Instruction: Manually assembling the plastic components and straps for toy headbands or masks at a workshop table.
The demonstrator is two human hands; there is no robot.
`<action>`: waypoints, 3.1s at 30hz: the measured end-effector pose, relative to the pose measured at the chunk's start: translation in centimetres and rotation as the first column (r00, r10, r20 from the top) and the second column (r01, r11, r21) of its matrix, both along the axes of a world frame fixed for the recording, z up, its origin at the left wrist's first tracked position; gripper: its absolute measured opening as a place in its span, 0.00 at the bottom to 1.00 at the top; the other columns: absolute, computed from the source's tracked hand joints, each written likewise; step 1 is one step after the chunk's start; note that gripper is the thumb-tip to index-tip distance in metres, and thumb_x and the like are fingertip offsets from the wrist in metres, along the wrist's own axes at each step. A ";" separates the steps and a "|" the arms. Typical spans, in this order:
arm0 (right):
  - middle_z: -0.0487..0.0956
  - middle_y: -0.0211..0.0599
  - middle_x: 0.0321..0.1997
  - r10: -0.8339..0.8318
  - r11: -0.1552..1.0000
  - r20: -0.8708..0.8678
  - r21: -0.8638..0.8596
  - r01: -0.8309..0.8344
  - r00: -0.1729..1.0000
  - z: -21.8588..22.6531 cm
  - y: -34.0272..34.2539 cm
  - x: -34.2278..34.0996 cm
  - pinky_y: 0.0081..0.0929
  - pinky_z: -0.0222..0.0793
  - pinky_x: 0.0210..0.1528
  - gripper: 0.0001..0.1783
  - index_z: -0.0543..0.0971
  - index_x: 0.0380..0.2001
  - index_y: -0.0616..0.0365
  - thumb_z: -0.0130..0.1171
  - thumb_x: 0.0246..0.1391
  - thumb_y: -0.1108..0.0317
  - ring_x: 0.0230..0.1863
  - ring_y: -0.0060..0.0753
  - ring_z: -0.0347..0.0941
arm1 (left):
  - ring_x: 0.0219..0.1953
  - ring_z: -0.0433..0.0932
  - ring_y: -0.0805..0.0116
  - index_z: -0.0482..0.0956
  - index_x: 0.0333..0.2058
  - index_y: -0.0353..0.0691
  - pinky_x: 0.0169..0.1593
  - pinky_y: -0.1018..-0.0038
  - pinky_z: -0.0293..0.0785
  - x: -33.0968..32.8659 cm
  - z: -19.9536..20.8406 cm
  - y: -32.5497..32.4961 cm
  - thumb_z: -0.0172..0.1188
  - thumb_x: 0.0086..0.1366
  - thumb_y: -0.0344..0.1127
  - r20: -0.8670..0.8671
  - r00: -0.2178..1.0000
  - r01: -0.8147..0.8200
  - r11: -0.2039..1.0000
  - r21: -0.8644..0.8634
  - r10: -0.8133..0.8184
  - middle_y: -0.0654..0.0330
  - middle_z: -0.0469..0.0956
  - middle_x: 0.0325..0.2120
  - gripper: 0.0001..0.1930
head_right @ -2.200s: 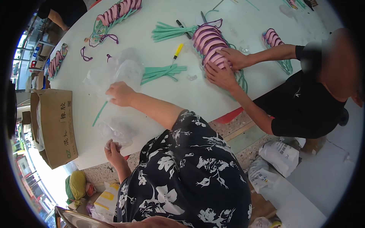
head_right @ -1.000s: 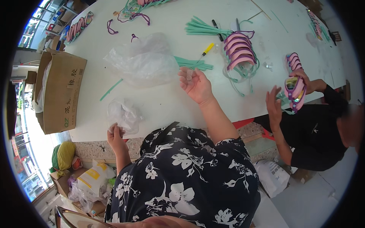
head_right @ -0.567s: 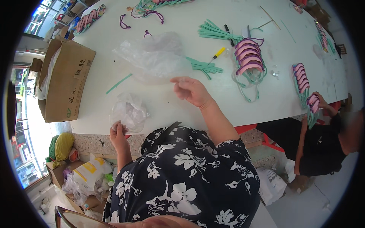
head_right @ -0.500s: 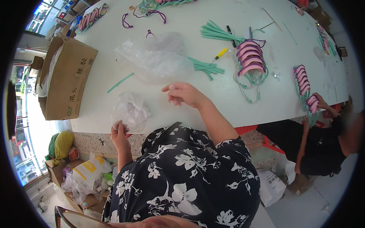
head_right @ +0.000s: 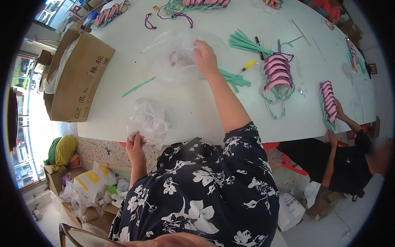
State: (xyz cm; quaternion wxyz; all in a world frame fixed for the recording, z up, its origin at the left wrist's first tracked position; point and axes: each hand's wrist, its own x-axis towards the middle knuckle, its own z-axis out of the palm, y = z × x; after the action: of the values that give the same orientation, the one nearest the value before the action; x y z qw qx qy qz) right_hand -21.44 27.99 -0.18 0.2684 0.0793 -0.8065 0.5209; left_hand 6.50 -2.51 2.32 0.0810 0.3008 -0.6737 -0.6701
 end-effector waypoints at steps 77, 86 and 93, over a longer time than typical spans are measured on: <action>0.79 0.44 0.37 -0.635 0.756 0.339 0.456 0.469 0.694 -9.7 19.1 8.2 0.42 0.72 0.39 0.15 0.77 0.34 0.59 0.50 0.60 0.58 0.36 0.45 0.77 | 0.15 0.56 0.84 0.77 0.43 0.35 0.20 0.83 0.51 -4.0 2.6 6.2 0.50 0.71 0.36 0.020 0.993 0.118 0.979 -0.164 -0.116 0.72 0.62 0.12 0.12; 0.81 0.37 0.42 0.123 0.517 0.538 -0.752 0.409 0.834 -3.0 15.1 17.3 0.23 0.71 0.38 0.10 0.74 0.40 0.59 0.52 0.63 0.63 0.41 0.30 0.79 | 0.17 0.58 0.84 0.78 0.43 0.34 0.22 0.83 0.53 -4.9 2.3 6.3 0.52 0.70 0.34 -0.004 0.975 0.219 0.967 -0.130 -0.221 0.72 0.63 0.14 0.11; 0.79 0.38 0.41 0.310 0.483 0.537 -0.800 0.356 0.785 -1.5 9.9 21.6 0.25 0.75 0.41 0.09 0.72 0.41 0.63 0.53 0.60 0.70 0.43 0.32 0.78 | 0.19 0.60 0.84 0.77 0.46 0.33 0.23 0.84 0.56 -4.8 1.2 5.2 0.53 0.69 0.34 -0.001 0.956 0.291 0.947 -0.138 -0.294 0.71 0.67 0.18 0.12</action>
State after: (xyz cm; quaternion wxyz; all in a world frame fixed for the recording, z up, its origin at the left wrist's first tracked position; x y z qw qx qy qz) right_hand 0.13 37.87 -1.65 -0.0027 -0.2557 -0.4663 0.8468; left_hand 1.74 2.68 3.52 0.0084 0.1842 -0.7542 -0.6302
